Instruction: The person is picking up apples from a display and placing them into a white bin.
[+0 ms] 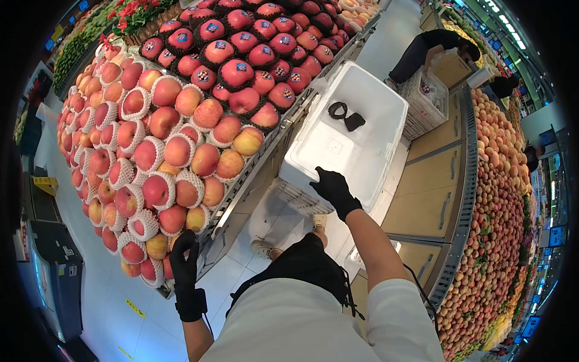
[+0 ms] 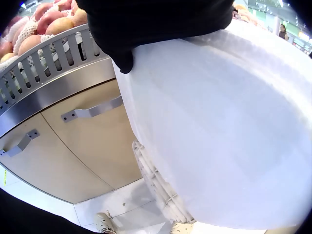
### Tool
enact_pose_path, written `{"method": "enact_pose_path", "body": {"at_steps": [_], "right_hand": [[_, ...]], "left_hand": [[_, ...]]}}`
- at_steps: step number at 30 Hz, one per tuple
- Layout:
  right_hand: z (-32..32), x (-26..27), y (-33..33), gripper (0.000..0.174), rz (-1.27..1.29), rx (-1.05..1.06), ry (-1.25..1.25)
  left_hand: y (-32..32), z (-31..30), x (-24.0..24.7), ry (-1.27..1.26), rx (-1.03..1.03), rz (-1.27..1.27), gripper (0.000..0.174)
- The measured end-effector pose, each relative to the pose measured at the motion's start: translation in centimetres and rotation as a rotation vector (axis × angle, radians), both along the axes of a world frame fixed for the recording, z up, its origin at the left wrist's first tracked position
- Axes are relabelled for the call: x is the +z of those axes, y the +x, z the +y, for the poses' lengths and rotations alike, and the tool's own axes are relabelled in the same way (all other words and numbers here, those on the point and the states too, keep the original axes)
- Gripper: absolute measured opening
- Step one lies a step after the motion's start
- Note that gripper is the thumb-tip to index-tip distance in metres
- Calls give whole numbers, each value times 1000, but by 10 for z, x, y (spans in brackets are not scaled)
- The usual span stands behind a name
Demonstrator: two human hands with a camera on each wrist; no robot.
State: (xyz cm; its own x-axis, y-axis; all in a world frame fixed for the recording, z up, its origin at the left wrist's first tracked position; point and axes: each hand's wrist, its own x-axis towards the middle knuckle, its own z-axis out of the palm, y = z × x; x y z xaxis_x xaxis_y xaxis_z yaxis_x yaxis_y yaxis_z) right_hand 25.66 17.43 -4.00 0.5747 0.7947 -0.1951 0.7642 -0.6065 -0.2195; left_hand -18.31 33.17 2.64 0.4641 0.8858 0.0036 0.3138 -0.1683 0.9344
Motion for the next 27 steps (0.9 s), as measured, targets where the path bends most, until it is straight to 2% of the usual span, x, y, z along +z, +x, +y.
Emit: {"method": "enact_pose_path", "body": {"at_steps": [5, 12, 21, 27], "right_hand": [[0, 5, -8, 56, 19, -16, -43], [1, -3, 9, 59, -2, 2, 32], [25, -5, -15, 58, 14, 3, 83], [24, -1, -25, 58, 59, -14, 33]], "left_hand": [[-10, -8, -14, -43, 40, 22, 28], [-14, -10, -14, -29, 16, 24, 29], [-15, -10, -18, -52, 58, 20, 27], [-14, -2, -20, -72, 37, 10, 29]]}}
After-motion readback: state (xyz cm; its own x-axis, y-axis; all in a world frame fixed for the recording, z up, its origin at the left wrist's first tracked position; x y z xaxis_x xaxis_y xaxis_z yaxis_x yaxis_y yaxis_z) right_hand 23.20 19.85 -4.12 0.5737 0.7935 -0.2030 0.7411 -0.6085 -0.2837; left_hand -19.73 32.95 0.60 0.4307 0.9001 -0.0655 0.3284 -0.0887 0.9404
